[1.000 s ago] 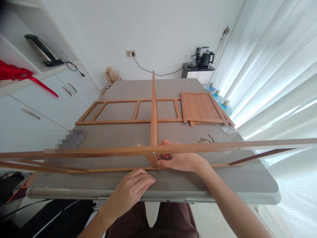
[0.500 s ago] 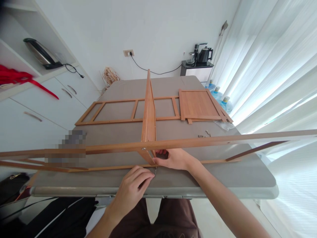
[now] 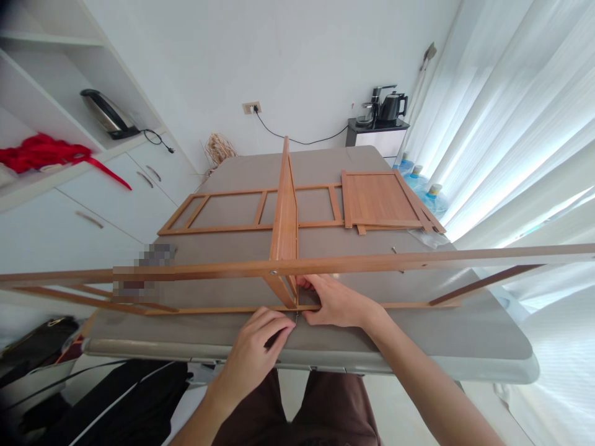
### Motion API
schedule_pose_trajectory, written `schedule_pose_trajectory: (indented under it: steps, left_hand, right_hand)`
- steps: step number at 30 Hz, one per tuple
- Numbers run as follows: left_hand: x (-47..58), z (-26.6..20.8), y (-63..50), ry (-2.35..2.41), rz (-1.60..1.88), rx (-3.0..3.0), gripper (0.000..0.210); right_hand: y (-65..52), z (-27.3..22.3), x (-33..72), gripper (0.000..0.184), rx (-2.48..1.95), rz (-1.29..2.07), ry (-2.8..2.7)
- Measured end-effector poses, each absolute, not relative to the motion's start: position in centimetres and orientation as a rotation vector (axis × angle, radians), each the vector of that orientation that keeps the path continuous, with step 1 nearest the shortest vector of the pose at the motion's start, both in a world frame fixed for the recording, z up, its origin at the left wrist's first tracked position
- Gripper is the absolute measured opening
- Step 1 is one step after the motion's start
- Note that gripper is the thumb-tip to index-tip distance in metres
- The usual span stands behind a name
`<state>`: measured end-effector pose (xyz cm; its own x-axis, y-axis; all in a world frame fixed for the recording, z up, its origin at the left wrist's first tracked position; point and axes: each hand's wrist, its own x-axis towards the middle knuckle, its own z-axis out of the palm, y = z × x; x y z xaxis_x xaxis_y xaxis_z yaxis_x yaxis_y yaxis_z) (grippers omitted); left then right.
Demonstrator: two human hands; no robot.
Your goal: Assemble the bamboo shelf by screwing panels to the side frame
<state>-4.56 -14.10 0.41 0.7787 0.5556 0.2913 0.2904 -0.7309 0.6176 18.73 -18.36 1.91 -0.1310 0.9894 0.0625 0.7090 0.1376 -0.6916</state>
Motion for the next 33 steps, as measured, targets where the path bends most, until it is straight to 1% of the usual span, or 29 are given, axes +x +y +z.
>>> schedule_pose_trajectory:
  steps: [3, 9, 19, 33]
  left_hand:
    - [-4.59, 0.33, -14.15, 0.617, 0.649, 2.402, 0.017]
    - [-4.54, 0.49, -14.2, 0.607, 0.656, 2.394, 0.017]
    - [-4.33, 0.33, -14.6, 0.679, 0.655, 2.423, 0.016]
    - [-4.35, -0.04, -14.73, 0.681, 0.693, 2.433, 0.017]
  right_hand:
    - [-18.17, 1.88, 18.6, 0.036, -1.61, 0.702, -1.901]
    - [-18.2, 1.68, 18.45, 0.043, -1.621, 0.673, -1.899]
    - [-18.03, 1.73, 18.5, 0.038, -1.602, 0.665, -1.921]
    - [-18.01, 1.87, 18.53, 0.037, -1.593, 0.687, -1.92]
